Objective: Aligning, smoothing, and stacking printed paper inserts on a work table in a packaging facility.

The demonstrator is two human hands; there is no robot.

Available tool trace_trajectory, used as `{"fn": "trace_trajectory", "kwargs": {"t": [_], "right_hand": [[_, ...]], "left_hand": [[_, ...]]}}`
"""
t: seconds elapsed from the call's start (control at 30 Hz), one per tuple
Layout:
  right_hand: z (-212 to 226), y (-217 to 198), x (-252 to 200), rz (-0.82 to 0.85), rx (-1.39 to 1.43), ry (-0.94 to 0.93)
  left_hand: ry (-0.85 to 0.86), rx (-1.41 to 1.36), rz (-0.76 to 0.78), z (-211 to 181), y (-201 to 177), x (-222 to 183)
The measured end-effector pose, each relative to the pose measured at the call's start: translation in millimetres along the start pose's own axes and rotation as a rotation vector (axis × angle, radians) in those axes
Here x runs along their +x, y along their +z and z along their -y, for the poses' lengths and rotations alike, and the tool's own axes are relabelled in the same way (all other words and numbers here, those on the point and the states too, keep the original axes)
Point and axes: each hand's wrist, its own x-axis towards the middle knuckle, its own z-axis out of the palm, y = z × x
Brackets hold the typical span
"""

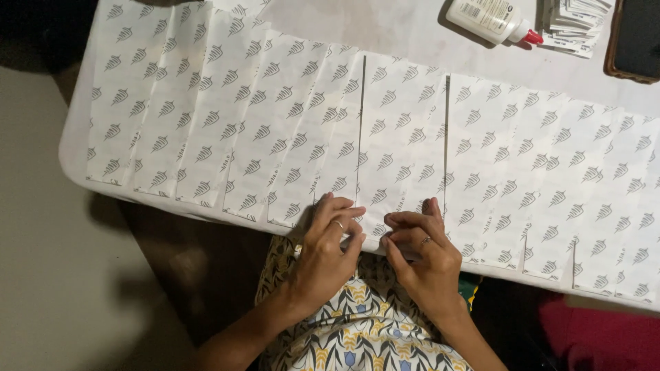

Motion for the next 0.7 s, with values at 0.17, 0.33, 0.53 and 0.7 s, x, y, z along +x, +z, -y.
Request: {"fn": "trace_trajectory", "kwargs": {"t": [0.17, 0.33, 0.53, 0.7], "right_hand": [[1.9, 5.4, 8.3, 0.003, -0.086, 0.021], [-6.7, 2.8, 1.7, 0.031, -0.045, 0.024], [-4.2, -1.6, 3.2, 0.075, -0.042, 0.030], [-5.6, -2.9, 0.7, 0.073, -0.024, 0.025]], "left_hand": [[-0.119, -0.021, 0.007, -6.1, 0.2, 2.4], [-0.227, -0.167, 0.054, -10.6, -1.7, 0.9], [-0.116, 0.088, -0.022, -2.7, 13.8, -6.5], [-0.039, 0.209, 0.014, 11.0, 20.3, -16.9]]}}
